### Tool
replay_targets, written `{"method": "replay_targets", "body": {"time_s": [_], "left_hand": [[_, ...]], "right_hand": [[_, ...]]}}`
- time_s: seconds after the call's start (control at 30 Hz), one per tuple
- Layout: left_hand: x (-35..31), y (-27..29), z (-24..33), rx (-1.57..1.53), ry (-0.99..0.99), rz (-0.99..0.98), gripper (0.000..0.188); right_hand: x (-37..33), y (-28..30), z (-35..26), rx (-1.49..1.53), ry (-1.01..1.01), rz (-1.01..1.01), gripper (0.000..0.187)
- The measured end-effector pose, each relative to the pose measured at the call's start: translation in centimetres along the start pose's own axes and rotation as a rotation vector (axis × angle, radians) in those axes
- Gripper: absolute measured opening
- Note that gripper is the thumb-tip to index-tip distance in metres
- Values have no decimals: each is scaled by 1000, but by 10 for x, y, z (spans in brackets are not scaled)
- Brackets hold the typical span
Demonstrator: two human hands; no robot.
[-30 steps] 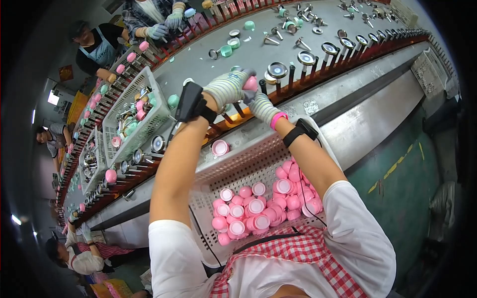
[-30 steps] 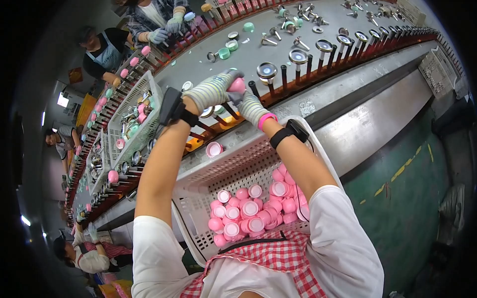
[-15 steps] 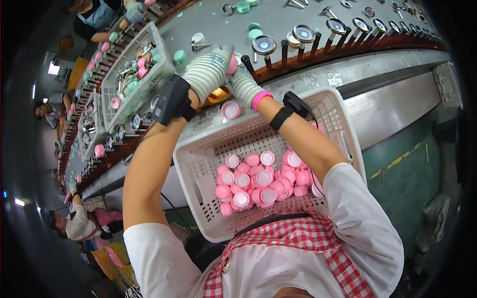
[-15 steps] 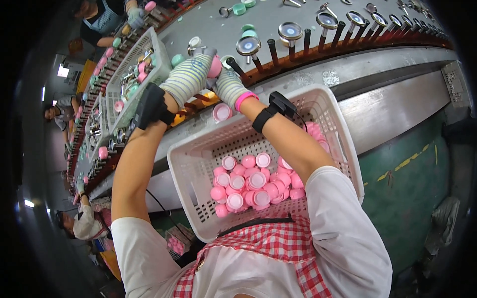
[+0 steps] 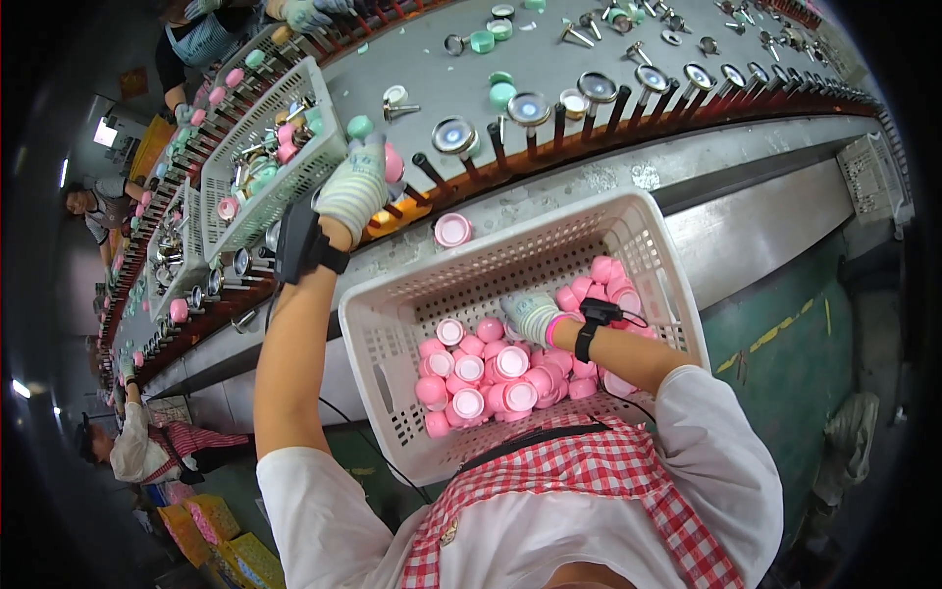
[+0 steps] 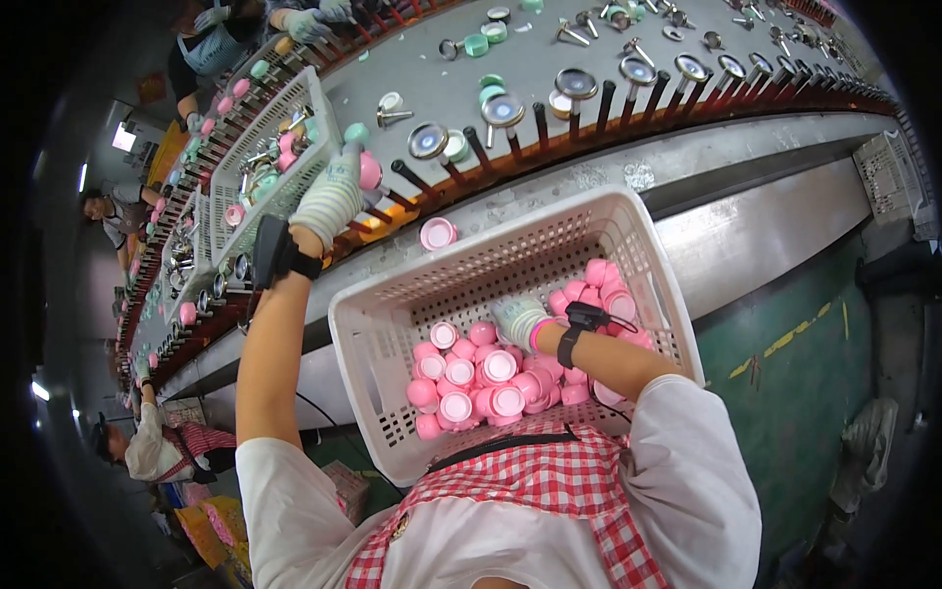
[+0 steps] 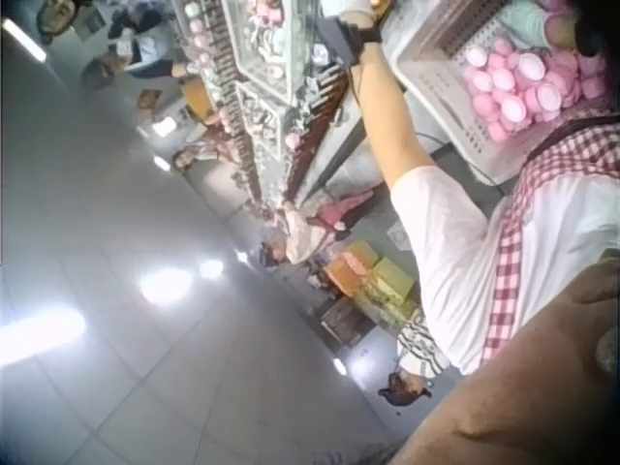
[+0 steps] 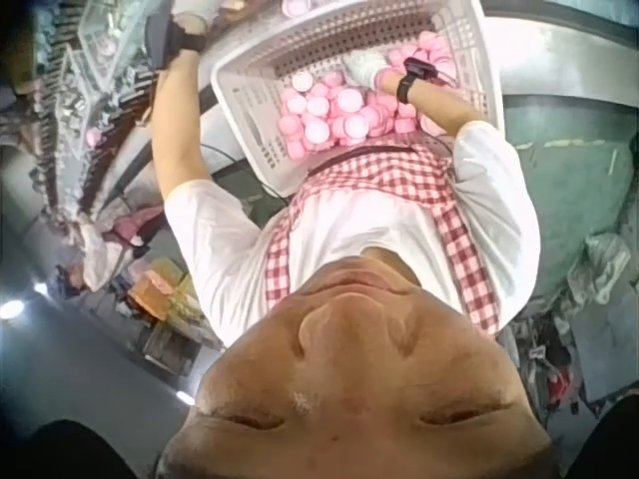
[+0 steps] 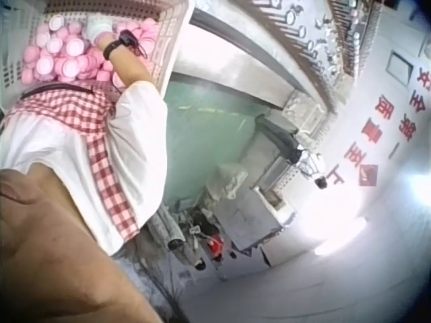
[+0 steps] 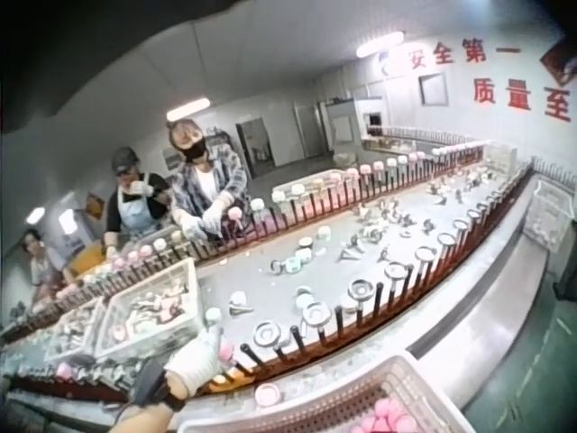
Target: The recorder is putting pink lids on cosmetic jars as they move along a conveyor belt in a factory setting.
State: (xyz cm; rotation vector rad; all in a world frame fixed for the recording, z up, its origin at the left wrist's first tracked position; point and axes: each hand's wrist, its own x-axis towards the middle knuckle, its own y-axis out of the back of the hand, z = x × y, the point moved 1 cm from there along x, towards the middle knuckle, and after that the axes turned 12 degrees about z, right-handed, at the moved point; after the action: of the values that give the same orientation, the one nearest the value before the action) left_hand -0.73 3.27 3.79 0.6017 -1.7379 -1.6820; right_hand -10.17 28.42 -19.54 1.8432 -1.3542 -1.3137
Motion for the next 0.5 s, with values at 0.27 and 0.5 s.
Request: {"method": "replay_targets", "body": {"time_s": [0.27,0.5], "left_hand": [[-49,11,-45,-85,263,23,83],[-92,3,65,-358,-496,199,74]], "right_hand": [[15,-20,12,7,54,5,33],[-13,95,-17,1412,-104,289,30]]}}
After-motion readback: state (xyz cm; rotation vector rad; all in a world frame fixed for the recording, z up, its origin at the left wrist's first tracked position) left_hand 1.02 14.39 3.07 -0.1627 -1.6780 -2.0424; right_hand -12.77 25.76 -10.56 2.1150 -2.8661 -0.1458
